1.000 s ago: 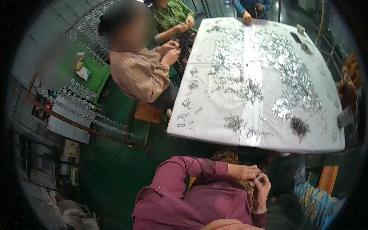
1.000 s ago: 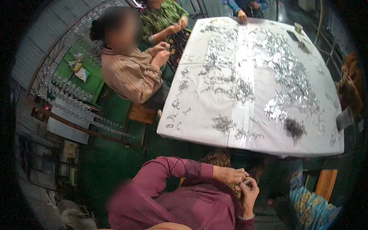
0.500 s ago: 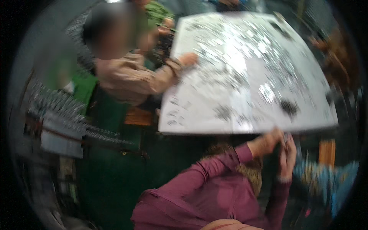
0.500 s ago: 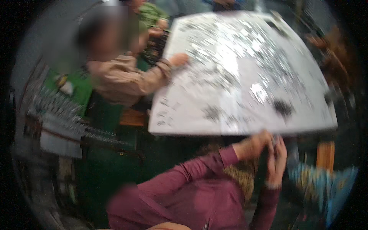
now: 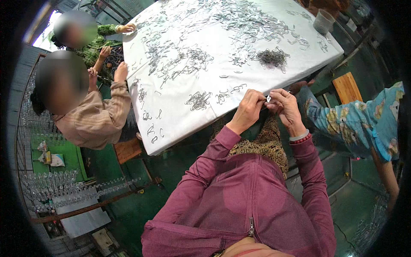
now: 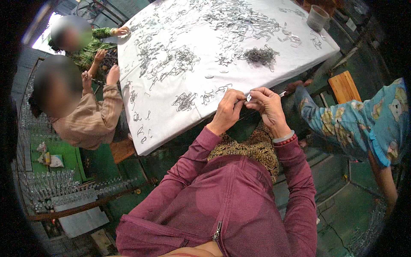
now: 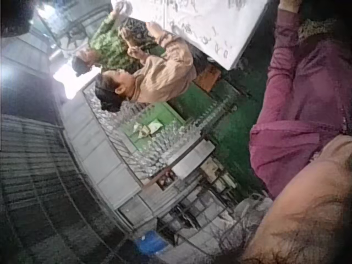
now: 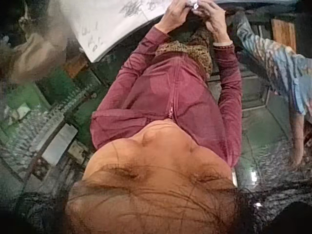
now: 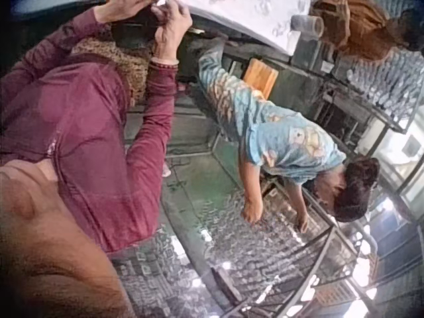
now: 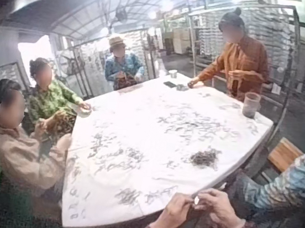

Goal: The person sits at a table with others and repeatedly picks up small metal clips from a white surface, links them together by hand, and places the assembled chains back on the table. The hands remain in view throughout, handling the clips one at a time.

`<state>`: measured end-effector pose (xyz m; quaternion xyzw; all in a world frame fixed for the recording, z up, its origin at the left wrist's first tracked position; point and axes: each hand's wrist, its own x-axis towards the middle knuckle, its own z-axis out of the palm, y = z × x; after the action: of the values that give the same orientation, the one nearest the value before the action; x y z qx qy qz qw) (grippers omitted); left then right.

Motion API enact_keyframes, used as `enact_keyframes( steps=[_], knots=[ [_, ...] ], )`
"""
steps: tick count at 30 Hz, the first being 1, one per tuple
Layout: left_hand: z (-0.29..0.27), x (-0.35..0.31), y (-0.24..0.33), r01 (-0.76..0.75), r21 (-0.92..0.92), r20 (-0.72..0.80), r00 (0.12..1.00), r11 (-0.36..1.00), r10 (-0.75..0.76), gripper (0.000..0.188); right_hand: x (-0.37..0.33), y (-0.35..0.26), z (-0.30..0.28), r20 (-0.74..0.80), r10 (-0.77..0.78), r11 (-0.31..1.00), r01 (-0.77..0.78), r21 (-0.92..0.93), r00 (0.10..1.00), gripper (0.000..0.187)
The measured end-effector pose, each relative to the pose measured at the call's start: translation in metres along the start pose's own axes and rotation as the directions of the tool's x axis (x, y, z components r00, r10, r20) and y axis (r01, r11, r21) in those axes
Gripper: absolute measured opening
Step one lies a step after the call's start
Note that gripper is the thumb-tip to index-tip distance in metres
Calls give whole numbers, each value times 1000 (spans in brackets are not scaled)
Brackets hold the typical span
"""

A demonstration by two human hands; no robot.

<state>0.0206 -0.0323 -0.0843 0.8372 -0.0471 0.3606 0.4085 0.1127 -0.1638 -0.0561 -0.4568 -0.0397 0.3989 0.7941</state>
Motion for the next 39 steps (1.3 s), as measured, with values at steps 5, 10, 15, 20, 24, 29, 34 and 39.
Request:
enact_keyframes(
  steps=[5, 10, 15, 20, 24, 29, 34, 39],
  knots=[
    [1, -2, 4, -1, 28, 34, 999, 1000, 0, 23, -2, 3, -4, -17, -1, 1000, 1, -6, 1000, 12],
    [10, -13, -8, -29, 32, 35, 999, 999, 28, 20, -8, 6, -5, -22, -11, 1000, 11, 13, 1000, 12],
    [24, -37, -19, -49, 81, -22, 998, 995, 51, 26, -8, 25, -4, -65, 13, 998, -8, 63, 998, 12],
    [26, -47, -24, -32, 297, 5, 999, 954, 32, 27, -1, 51, -21, -132, -274, 917, 217, -335, 953, 6],
    [9, -24, -11, 37, 252, 56, 997, 967, -53, 21, 1, 30, -6, -97, -184, 961, 159, -225, 978, 7],
    [-3, 2, 1, 76, 136, -52, 996, 988, -70, 16, 21, 14, -12, -87, -57, 994, 49, -95, 995, 10],
    [-26, 13, -6, 242, 4, -197, 952, 970, -236, 9, 61, 15, -26, -84, -101, 977, 83, -195, 991, 19],
    [-42, 10, -21, 459, -99, -95, 879, 883, -467, 13, 117, 26, -30, 6, -241, 891, 224, -396, 971, 14]
  ],
)
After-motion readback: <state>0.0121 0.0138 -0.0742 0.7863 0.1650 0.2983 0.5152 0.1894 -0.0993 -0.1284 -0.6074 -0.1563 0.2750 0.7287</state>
